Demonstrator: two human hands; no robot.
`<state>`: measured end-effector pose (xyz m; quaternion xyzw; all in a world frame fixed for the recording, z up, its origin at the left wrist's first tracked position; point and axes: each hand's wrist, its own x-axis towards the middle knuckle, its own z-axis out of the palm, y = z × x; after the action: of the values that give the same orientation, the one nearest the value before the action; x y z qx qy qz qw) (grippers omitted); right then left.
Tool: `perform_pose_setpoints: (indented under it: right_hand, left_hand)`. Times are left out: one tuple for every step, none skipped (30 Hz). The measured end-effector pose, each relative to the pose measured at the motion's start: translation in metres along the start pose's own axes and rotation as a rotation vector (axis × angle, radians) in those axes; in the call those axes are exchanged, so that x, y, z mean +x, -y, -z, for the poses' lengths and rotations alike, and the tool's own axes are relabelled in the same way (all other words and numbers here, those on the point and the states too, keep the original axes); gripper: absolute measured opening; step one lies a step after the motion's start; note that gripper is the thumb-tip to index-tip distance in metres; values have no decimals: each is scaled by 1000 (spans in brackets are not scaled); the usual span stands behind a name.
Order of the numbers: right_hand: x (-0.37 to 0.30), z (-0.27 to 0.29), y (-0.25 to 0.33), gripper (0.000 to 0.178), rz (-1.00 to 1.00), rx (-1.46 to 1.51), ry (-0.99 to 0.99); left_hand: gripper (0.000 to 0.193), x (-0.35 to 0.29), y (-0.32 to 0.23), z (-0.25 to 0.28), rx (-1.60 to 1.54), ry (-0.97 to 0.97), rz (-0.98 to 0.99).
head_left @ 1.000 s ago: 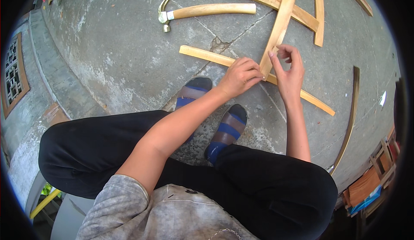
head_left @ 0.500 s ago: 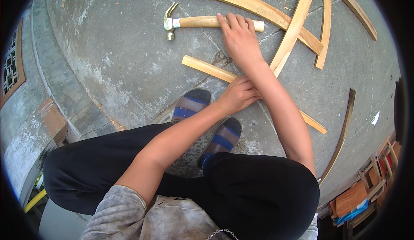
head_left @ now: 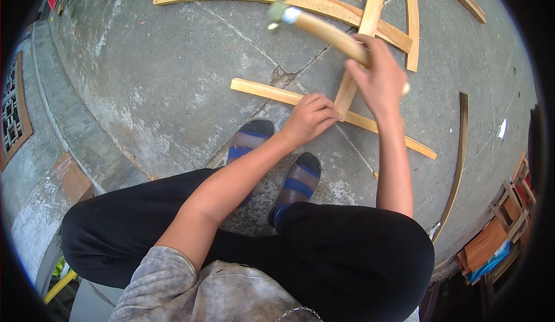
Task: Assembling a wooden furniture frame by joining curved and straight pieces using a hammer and nails.
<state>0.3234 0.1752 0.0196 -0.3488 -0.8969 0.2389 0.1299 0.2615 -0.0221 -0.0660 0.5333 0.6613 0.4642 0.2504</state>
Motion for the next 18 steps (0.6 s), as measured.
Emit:
perform_pose_setpoints:
  right_hand:
    - [-11, 8, -12, 47, -52, -5, -81]
    - [-22, 21, -17, 47, -211, 12, -108]
    - [-31, 31, -21, 48, -371, 33, -138]
    - [-40, 38, -30, 48, -370, 27, -140]
    - [-50, 41, -41, 47, -506, 11, -194]
    - [-59, 41, -53, 47, -640, 2, -251]
    - [-70, 43, -72, 47, -636, -4, -258]
    - [-84, 40, -94, 46, -716, 30, -292]
    - [-97, 40, -117, 45, -795, 63, -327]
    - [-113, 38, -140, 45, -792, 60, -339]
    - [-131, 37, -164, 45, -781, 46, -357]
    - [-143, 36, -179, 46, -770, 37, -373]
    - [-151, 38, -185, 46, -774, 39, -386]
    - [-160, 41, -192, 47, -817, 9, -366]
    - [-165, 44, -192, 48, -863, -22, -346]
    - [-169, 47, -192, 48, -871, -21, -360]
    - [-172, 47, -192, 49, -865, -58, -358]
    - [-174, 48, -188, 50, -860, -95, -354]
  left_hand:
    - [13, -2, 2, 2, 14, -3, -9]
    - [12, -1, 1, 3, 8, -2, -6]
    - [12, -1, 2, 4, 5, -6, -8]
    - [12, -2, 3, 3, 9, -14, -14]
    - [12, -3, 4, 3, 14, -23, -20]
    - [12, -5, 6, 4, 20, -23, -14]
    - [12, -5, 6, 3, 15, -27, -23]
    - [11, -6, 5, 4, 18, -28, -21]
    - [11, -5, 4, 3, 17, -29, -23]
    - [11, -4, 3, 2, 15, -31, -35]
    - [11, -4, 1, 1, 19, -30, -23]
    - [11, -4, 0, 1, 27, -27, -12]
    - [11, -5, -1, 2, 28, -22, -24]
    - [11, -5, -2, 2, 43, -23, -12]
    - [11, -5, -2, 1, 57, -21, 0]
    - [11, -5, -3, 1, 56, -12, -14]
    - [12, -6, -3, 0, 66, -18, -10]
    - [12, -6, -3, 0, 75, -23, -4]
